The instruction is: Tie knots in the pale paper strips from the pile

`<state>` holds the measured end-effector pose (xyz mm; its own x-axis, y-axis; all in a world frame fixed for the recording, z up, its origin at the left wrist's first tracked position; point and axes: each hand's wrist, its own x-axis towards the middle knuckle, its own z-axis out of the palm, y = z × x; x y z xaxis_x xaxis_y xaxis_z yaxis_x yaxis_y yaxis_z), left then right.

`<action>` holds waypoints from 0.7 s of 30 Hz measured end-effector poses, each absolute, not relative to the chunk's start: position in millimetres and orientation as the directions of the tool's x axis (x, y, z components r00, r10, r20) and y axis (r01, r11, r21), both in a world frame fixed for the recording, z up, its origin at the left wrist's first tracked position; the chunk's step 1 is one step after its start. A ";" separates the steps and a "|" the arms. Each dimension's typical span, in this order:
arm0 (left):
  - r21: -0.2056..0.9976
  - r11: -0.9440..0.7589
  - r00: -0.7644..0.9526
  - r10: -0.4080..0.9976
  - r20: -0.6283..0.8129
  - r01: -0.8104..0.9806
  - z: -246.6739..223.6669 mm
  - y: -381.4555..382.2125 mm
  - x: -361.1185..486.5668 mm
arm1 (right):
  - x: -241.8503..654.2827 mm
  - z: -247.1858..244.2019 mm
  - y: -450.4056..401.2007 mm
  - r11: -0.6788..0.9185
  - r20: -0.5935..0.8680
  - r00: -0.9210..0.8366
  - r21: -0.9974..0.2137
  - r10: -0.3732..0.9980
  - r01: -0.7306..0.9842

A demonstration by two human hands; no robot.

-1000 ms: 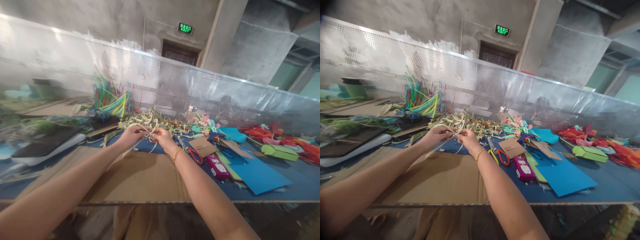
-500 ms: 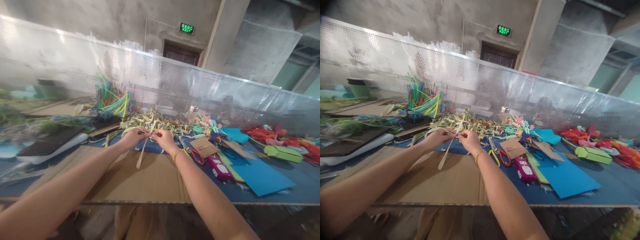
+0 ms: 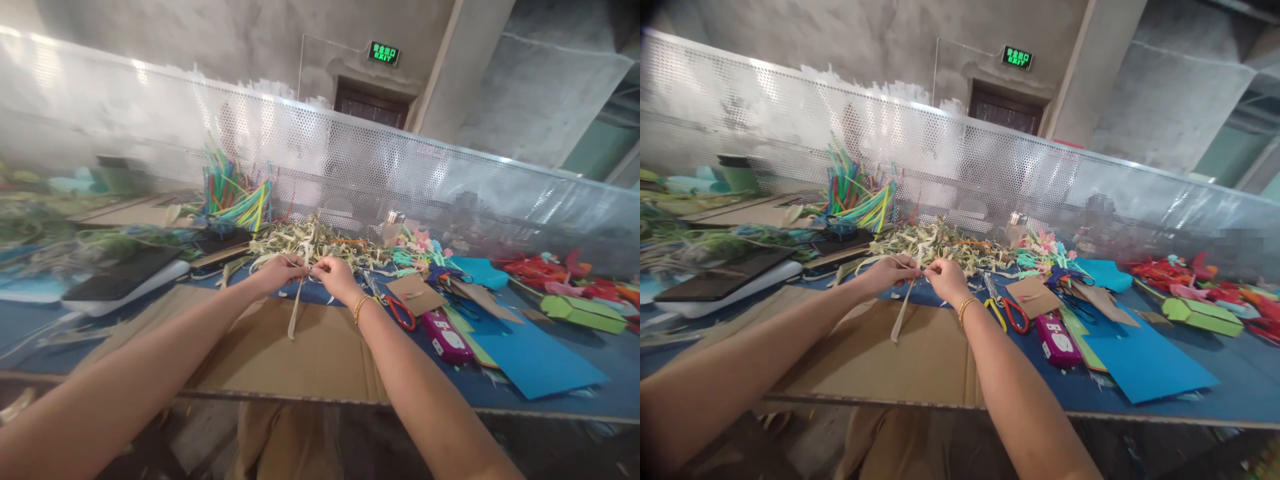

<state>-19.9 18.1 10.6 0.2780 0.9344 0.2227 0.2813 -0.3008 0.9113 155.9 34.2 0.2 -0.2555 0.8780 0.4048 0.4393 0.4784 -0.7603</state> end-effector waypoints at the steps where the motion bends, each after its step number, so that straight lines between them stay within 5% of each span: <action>1: 0.909 -0.309 0.285 0.931 0.228 0.279 11.4 17.7 -20.5 | 156.2 0.0 34.8 0.476 0.401 -0.256 -0.767 0.879 0.431; 21: 0.994 -0.105 0.242 0.965 0.101 0.004 2.5 21.6 -22.3 | 155.5 -3.1 34.9 0.431 0.392 -0.181 -0.834 0.902 0.344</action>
<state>-22.3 21.6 2.5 0.2424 0.9649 0.1012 0.0039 -0.1052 0.9944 155.5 34.9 -3.1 -0.1809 0.9021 0.3917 0.3440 0.4312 -0.8341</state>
